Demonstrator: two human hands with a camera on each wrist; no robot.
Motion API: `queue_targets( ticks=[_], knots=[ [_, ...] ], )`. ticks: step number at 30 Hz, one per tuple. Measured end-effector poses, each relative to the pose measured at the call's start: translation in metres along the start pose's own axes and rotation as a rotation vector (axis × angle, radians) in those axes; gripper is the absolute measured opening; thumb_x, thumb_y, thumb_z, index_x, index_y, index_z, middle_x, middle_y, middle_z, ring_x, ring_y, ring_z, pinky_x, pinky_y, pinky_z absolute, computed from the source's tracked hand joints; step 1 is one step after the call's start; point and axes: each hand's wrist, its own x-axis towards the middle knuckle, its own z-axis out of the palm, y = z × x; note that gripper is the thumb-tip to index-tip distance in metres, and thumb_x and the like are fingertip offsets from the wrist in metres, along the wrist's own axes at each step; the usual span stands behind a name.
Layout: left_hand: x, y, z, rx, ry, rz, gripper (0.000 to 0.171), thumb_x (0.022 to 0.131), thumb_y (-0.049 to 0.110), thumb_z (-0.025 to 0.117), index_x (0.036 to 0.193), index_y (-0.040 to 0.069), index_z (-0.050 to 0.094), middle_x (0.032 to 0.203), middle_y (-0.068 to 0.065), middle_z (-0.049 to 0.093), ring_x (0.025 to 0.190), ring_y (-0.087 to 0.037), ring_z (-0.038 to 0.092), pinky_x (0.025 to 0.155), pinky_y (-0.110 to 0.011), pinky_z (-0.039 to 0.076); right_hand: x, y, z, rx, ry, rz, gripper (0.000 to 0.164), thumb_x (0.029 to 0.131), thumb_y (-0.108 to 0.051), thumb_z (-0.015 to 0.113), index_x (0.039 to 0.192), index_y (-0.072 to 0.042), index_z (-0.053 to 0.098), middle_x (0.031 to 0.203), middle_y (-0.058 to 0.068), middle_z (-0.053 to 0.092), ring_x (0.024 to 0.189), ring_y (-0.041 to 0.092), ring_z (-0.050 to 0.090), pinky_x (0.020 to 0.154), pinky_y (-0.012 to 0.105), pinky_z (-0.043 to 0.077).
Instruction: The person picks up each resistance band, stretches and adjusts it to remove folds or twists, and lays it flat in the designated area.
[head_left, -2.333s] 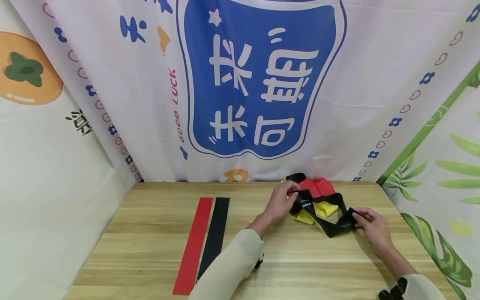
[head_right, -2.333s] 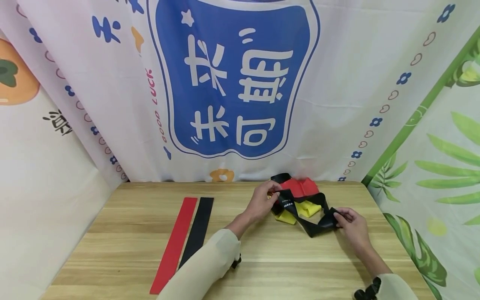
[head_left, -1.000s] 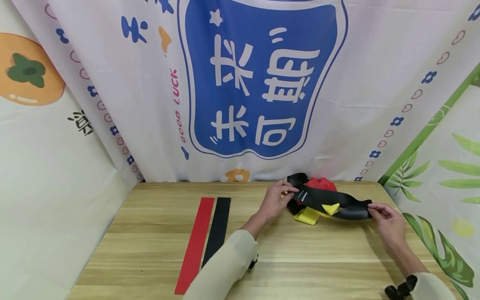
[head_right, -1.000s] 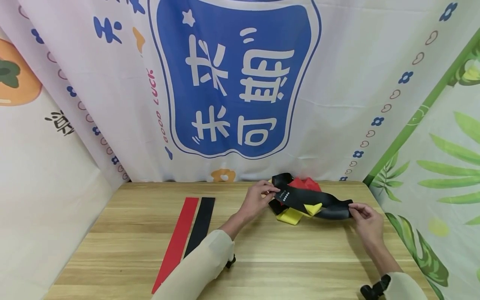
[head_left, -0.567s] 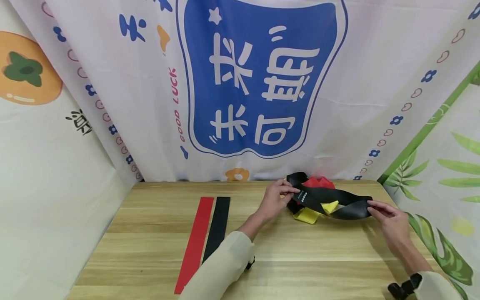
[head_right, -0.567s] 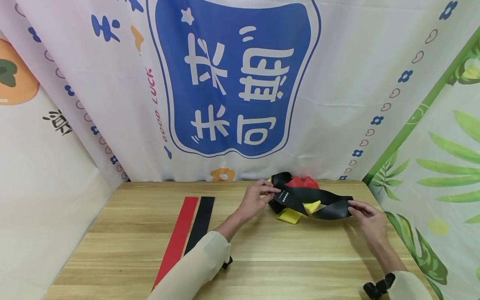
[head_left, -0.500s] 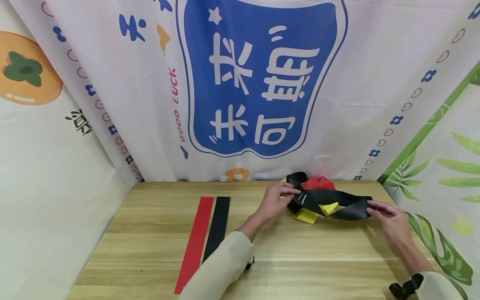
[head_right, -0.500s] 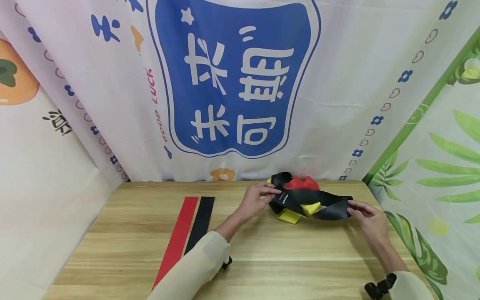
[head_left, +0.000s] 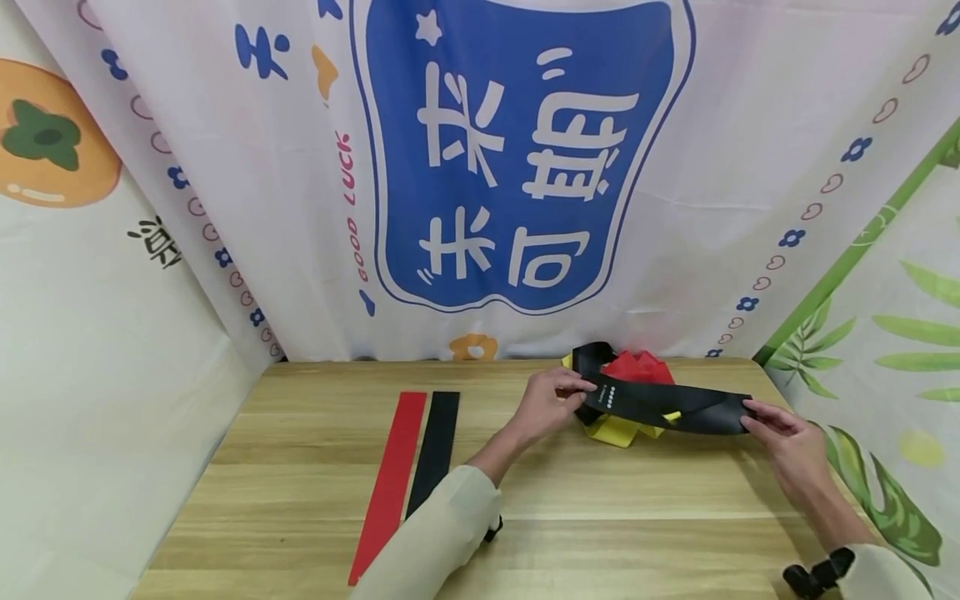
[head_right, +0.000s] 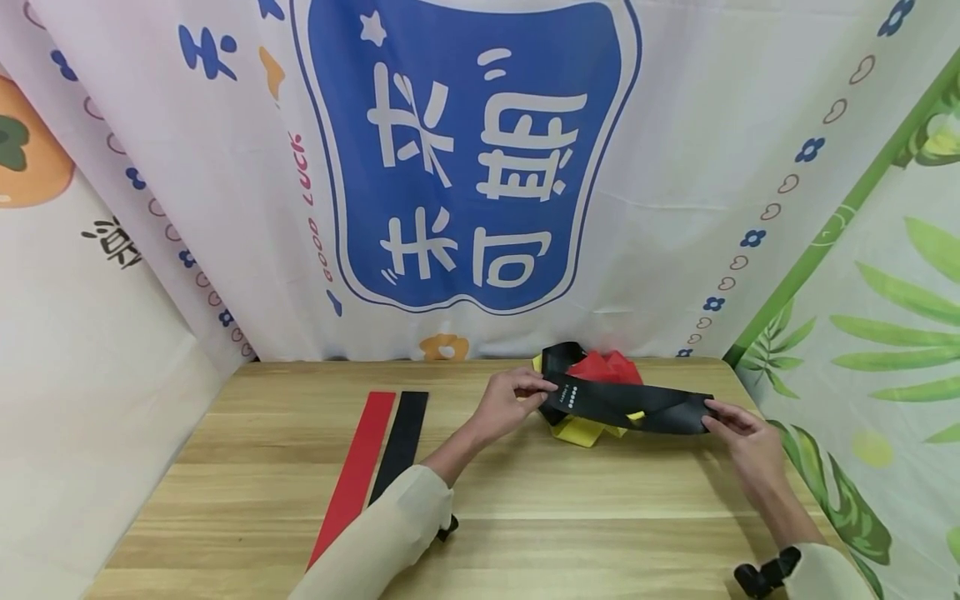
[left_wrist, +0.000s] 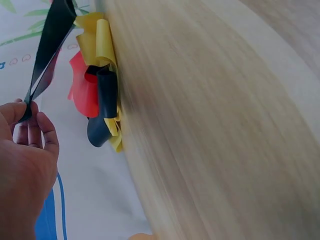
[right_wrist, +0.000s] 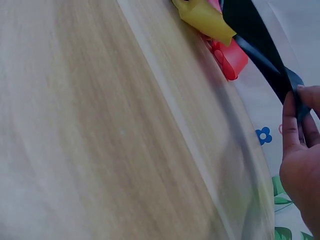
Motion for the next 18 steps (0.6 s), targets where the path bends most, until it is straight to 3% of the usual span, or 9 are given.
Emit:
queue_targets(
  ticks=[10, 14, 18],
  knots=[
    [-0.005, 0.003, -0.002, -0.045, 0.014, 0.014, 0.019, 0.095, 0.000, 0.074, 0.108, 0.010, 0.085, 0.110, -0.002, 0.071, 0.098, -0.008, 0.064, 0.084, -0.019, 0.059, 0.002, -0.005, 0.009, -0.003, 0.136, -0.009, 0.026, 0.090, 0.018, 0.072, 0.109, 0.003, 0.080, 0.097, -0.002, 0.081, 0.081, 0.006, 0.076, 0.069, 0.019, 0.060],
    [-0.005, 0.006, -0.001, -0.077, 0.020, 0.031, 0.020, 0.095, -0.001, 0.074, 0.108, 0.010, 0.085, 0.111, -0.002, 0.071, 0.099, -0.007, 0.064, 0.084, -0.020, 0.059, 0.000, -0.006, 0.009, 0.032, 0.098, -0.012, 0.027, 0.091, 0.019, 0.070, 0.111, 0.004, 0.079, 0.101, -0.001, 0.081, 0.083, 0.007, 0.077, 0.069, 0.021, 0.062],
    [-0.005, 0.012, -0.001, -0.108, -0.008, 0.094, 0.020, 0.096, -0.001, 0.074, 0.110, 0.008, 0.084, 0.111, -0.005, 0.072, 0.094, -0.006, 0.064, 0.081, -0.021, 0.060, 0.000, -0.007, 0.007, 0.040, 0.051, -0.014, 0.027, 0.093, 0.019, 0.068, 0.114, 0.005, 0.078, 0.105, -0.001, 0.080, 0.083, 0.007, 0.077, 0.070, 0.022, 0.062]
  ],
)
